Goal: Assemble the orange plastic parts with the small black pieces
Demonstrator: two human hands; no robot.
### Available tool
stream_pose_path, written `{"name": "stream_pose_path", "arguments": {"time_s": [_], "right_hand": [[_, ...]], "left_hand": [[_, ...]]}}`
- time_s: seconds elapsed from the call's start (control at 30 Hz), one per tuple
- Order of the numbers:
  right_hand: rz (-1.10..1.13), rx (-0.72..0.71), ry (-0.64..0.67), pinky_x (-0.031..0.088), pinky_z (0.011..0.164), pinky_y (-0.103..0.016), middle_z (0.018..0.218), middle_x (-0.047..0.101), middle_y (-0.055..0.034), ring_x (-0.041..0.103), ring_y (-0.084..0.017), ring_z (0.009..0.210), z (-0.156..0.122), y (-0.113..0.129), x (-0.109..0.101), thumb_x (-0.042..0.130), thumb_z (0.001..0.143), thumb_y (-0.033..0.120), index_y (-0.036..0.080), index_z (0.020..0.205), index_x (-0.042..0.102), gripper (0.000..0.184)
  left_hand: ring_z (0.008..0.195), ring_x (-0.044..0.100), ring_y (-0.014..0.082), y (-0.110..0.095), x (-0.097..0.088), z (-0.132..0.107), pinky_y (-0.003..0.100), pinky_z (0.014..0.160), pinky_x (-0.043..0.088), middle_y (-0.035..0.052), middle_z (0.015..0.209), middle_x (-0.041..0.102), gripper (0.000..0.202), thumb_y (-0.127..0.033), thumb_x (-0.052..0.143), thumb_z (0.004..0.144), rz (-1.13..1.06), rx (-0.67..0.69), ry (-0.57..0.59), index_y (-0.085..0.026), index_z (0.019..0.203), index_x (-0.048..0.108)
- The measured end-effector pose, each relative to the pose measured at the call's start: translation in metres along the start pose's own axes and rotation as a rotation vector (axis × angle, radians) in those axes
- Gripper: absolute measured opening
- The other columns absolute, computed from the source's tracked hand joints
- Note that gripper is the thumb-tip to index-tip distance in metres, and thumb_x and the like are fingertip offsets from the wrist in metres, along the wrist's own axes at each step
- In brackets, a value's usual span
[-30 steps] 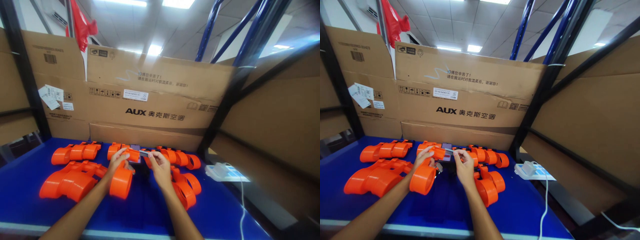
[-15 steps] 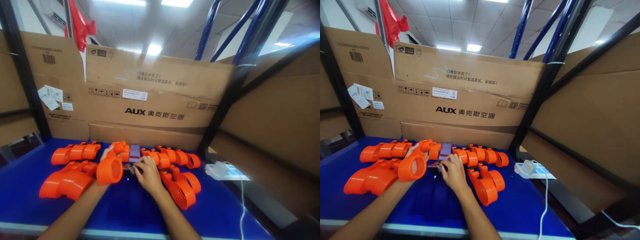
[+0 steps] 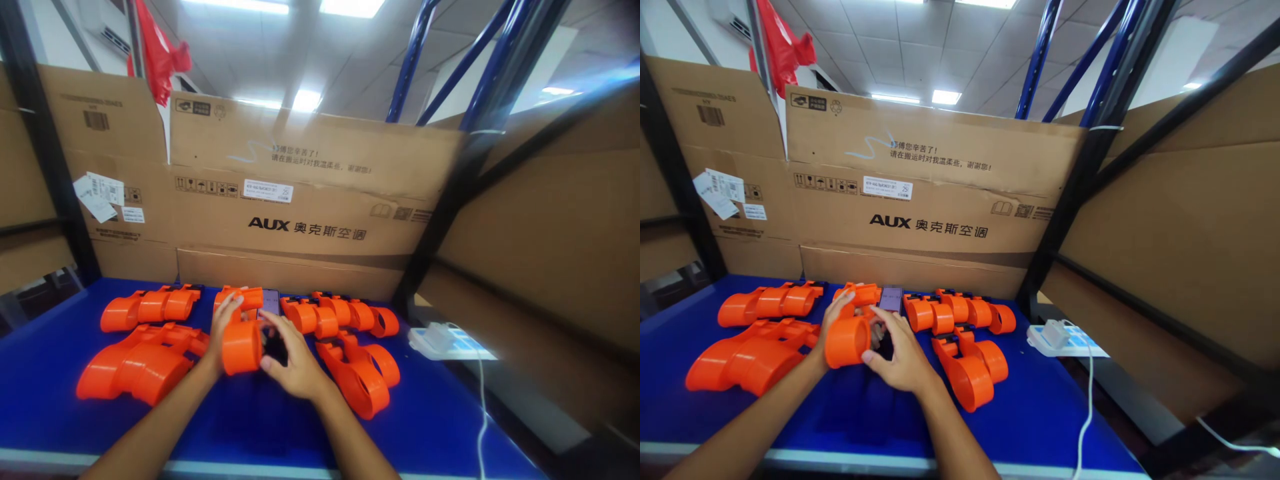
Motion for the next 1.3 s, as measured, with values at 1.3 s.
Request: {"name": "stream_pose_path", "arguments": {"time_s": [1.3], "right_hand": [[0.020, 0.078, -0.449, 0.048, 0.090, -0.044, 0.113, 0.065, -0.0093, 0.061, -0.028, 0.105, -0.004, -0.022, -0.008, 0.027, 0.103, 0.049, 0.025, 0.133, 0.057, 0.049]], "left_hand": [[0.104, 0.056, 0.0334, -0.134, -0.102, 0.054, 0.041, 0.095, 0.037, 0.0085, 0.114, 0.068, 0.061, -0.034, 0.077, 0.063, 1.687, 0.422, 0.561, -0.022, 0.121, 0.065]]}}
Point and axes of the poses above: each hand's wrist, its own z-axis towards the middle knuckle, its own x-axis out of the palm, y = z × x, the point moved 1 cm from there along z, towards the middle knuckle
